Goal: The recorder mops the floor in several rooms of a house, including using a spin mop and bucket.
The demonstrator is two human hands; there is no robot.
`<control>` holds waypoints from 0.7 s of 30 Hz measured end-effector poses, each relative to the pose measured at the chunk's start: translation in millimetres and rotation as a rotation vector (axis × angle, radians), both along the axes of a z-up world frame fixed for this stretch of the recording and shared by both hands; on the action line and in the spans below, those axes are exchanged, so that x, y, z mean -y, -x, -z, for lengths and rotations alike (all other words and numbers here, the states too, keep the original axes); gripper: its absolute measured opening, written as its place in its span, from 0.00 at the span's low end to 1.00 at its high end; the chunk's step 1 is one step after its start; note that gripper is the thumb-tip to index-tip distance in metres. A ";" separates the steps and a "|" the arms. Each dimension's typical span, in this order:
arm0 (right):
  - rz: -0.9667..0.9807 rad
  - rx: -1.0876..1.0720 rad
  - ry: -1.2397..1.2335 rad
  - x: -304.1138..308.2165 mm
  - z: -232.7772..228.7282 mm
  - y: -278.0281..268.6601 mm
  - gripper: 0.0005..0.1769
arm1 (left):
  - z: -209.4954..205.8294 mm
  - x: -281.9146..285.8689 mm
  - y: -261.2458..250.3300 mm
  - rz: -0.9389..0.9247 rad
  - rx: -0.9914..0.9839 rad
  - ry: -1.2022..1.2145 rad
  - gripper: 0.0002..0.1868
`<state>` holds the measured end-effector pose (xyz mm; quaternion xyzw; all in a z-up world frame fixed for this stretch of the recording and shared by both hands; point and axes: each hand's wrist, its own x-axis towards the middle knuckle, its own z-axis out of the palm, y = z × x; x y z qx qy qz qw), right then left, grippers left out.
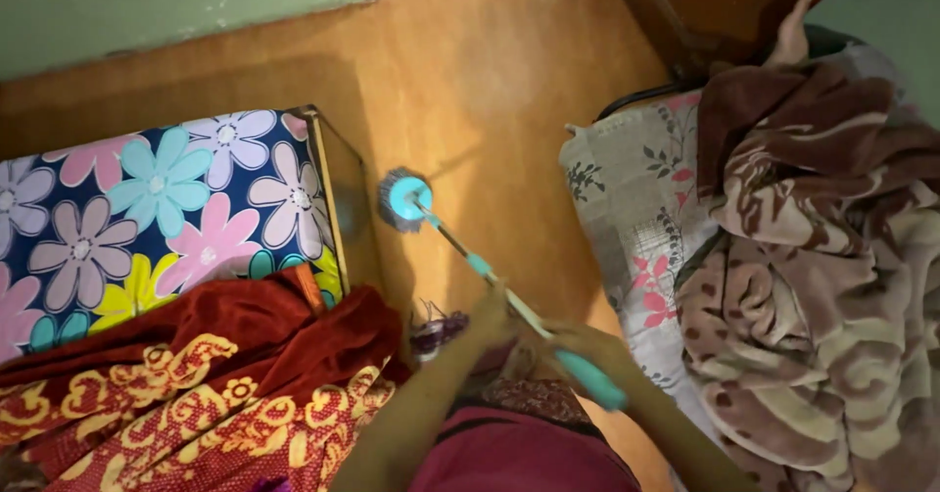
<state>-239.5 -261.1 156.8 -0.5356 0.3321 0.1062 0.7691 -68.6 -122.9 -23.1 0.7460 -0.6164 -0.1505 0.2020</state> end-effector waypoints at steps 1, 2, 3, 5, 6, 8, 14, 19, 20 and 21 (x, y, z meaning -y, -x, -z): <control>-0.161 0.343 0.515 11.8 -23.6 19.4 0.21 | -11.4 18.3 24.3 -0.163 -0.178 -0.032 0.29; -0.326 0.686 1.029 23.3 -47.3 38.8 0.20 | -22.9 36.0 48.8 -0.324 -0.355 -0.068 0.33; -0.320 0.676 1.029 29.0 -56.5 54.8 0.20 | -47.0 50.4 65.0 -0.315 -0.360 -0.072 0.33; -0.188 0.496 1.117 39.7 -76.2 88.0 0.17 | -96.0 79.8 98.1 -0.440 -0.671 -0.089 0.35; -0.181 0.483 1.121 40.1 -80.7 100.8 0.17 | -90.0 91.2 106.3 -0.426 -0.676 -0.092 0.35; -0.050 0.300 1.205 41.4 -89.1 121.2 0.15 | -77.8 115.3 118.2 -0.271 -0.644 -0.091 0.37; 0.208 0.071 1.256 14.2 -49.0 102.0 0.10 | -16.5 168.4 96.9 0.034 -0.268 -0.110 0.19; 0.282 0.038 1.260 3.1 -43.9 63.6 0.09 | -15.7 167.0 64.5 0.088 -0.027 -0.004 0.09; 0.298 -0.006 1.236 -0.4 -45.0 51.1 0.08 | -20.0 163.9 52.9 0.093 -0.008 0.046 0.10; 0.300 -0.002 1.234 -2.1 -49.8 30.3 0.08 | -18.3 163.0 36.4 0.093 -0.004 0.044 0.10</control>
